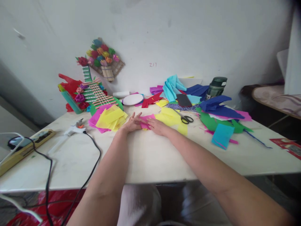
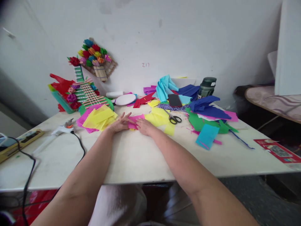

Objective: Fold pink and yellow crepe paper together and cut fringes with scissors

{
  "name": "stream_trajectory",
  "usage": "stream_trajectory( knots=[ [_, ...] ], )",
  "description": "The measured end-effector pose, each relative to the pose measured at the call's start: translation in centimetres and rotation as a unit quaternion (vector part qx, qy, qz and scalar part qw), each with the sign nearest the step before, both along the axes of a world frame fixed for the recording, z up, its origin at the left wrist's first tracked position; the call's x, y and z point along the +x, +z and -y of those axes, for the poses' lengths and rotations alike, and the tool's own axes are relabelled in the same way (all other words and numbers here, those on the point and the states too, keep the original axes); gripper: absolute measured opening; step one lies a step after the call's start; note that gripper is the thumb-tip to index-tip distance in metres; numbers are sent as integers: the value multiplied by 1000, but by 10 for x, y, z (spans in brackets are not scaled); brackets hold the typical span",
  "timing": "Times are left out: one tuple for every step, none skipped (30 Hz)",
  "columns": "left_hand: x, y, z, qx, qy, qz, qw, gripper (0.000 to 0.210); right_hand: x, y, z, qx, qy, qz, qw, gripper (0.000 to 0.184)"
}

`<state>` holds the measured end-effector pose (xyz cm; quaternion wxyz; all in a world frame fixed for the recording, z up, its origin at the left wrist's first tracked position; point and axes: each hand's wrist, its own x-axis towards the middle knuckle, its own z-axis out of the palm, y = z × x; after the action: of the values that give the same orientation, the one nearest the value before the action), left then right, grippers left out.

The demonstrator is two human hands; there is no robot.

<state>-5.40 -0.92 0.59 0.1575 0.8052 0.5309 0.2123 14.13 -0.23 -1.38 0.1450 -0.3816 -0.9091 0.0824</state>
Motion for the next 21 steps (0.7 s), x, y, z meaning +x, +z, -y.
stream_trajectory(
  knots=[
    [2, 1, 1, -11, 0, -2, 1000, 39, 0, 0, 0, 0, 0, -5, 1000, 44],
    [3, 2, 2, -21, 4, -5, 1000, 39, 0, 0, 0, -1, -1, -9, 1000, 44],
    [6, 3, 3, -26, 8, -9, 1000, 39, 0, 0, 0, -3, -1, -12, 1000, 44],
    [8, 4, 4, -22, 9, -12, 1000, 38, 0, 0, -1, -5, -3, -14, 1000, 44],
    [10, 5, 5, -13, 3, -15, 1000, 36, 0, 0, -1, -7, -4, -17, 1000, 45],
    [12, 6, 5, 2, -13, -19, 1000, 33, 0, 0, -1, -9, -4, -20, 1000, 45],
    [13, 6, 4, 19, -34, -23, 999, 29, 0, 0, -1, -11, -3, -24, 1000, 45],
    [14, 6, 4, 34, -55, -27, 998, 25, 0, 0, -1, -12, -1, -28, 1000, 45],
    [14, 6, 3, 46, -71, -31, 996, 22, 0, 0, 0, -13, 2, -33, 999, 45],
    [14, 5, 2, 56, -79, -33, 995, 21, 0, 0, 0, -13, 4, -36, 999, 46],
    [13, 5, 2, 62, -78, -33, 994, 22, 0, 0, 0, -12, 6, -36, 999, 46],
    [12, 4, 1, 66, -72, -32, 995, 23, 1, 0, 1, -11, 7, -34, 999, 46],
    [11, 4, 1, 67, -64, -31, 995, 23, 1, 1, 1, -10, 6, -31, 999, 46],
    [10, 3, 1, 66, -57, -31, 996, 23, 1, 1, 1, -9, 5, -28, 1000, 47],
    [10, 3, 1, 64, -53, -29, 996, 23, 1, 0, 1, -9, 4, -27, 1000, 47],
    [10, 3, 1, 64, -50, -27, 996, 23, 1, 0, 1, -8, 3, -28, 1000, 47],
    [10, 2, 1, 64, -49, -24, 996, 23, 1, 0, 1, -8, 3, -31, 999, 47],
    [11, 2, 1, 65, -49, -20, 997, 24, 0, 0, 0, -7, 3, -35, 999, 47],
    [11, 2, 1, 66, -47, -15, 997, 26, 0, -1, 0, -7, 4, -39, 999, 47],
    [12, 1, 2, 65, -41, -8, 997, 27, 0, -2, -1, -7, 7, -43, 999, 47],
    [13, 1, 2, 61, -32, -1, 998, 27, 0, -2, -1, -8, 11, -47, 999, 47]
  ],
)
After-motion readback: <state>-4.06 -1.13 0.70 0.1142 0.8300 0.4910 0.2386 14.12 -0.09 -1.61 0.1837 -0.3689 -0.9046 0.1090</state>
